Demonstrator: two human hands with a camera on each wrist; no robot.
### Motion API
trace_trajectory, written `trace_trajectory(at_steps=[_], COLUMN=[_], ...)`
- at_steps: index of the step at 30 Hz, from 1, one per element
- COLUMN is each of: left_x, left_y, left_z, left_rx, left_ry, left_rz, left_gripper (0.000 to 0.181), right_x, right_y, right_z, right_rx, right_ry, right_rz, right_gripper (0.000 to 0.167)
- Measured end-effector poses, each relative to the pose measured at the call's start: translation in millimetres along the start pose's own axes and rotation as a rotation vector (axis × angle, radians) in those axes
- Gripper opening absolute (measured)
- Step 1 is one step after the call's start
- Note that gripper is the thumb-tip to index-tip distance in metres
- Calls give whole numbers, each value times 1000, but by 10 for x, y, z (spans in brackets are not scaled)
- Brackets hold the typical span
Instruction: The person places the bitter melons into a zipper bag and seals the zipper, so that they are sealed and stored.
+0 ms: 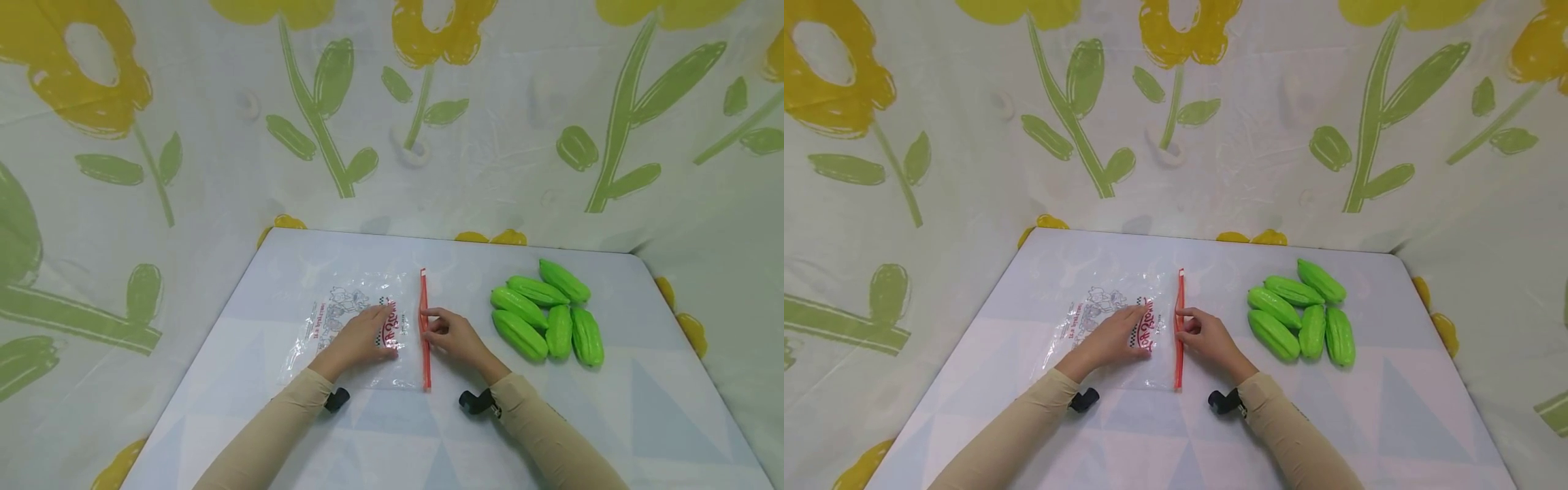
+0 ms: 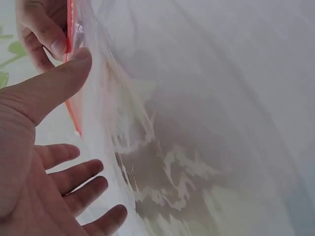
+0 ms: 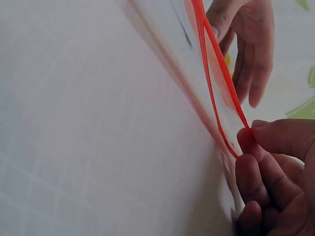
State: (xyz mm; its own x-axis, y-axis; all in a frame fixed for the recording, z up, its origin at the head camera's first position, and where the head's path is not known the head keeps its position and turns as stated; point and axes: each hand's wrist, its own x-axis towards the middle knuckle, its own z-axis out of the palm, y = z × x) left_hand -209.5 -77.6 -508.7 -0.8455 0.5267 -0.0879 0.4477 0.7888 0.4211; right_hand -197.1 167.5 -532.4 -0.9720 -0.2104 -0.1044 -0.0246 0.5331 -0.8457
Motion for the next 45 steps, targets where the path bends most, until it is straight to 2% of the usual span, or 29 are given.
trace_trajectory(at_steps=[3,7,11,22,28,38,45], left_x=[27,70,105,190,214,209,211], left_y=[27,80,142,237,246,249,240], left_z=[15,35,45,172,202,199,203], left_rx=[-41,-96,-160,-252,-256,-225,-210], left_ry=[22,57,66,95,100,70,63], left_rz=[5,43,56,13,27,28,56], left_gripper=[99,94,88,86,86,83,78], right_x=[0,-1,10,-9,1,-15,-10], right_y=[-4,-1,28,14,33,5,13], right_z=[-20,-36,-29,-34,-31,-28,-27], right_rx=[51,132,199,252,267,259,263], right_ry=[-17,-46,-75,-110,-123,-134,-135], right_rz=[21,36,37,37,24,23,57], right_gripper=[49,51,51,52,54,52,49])
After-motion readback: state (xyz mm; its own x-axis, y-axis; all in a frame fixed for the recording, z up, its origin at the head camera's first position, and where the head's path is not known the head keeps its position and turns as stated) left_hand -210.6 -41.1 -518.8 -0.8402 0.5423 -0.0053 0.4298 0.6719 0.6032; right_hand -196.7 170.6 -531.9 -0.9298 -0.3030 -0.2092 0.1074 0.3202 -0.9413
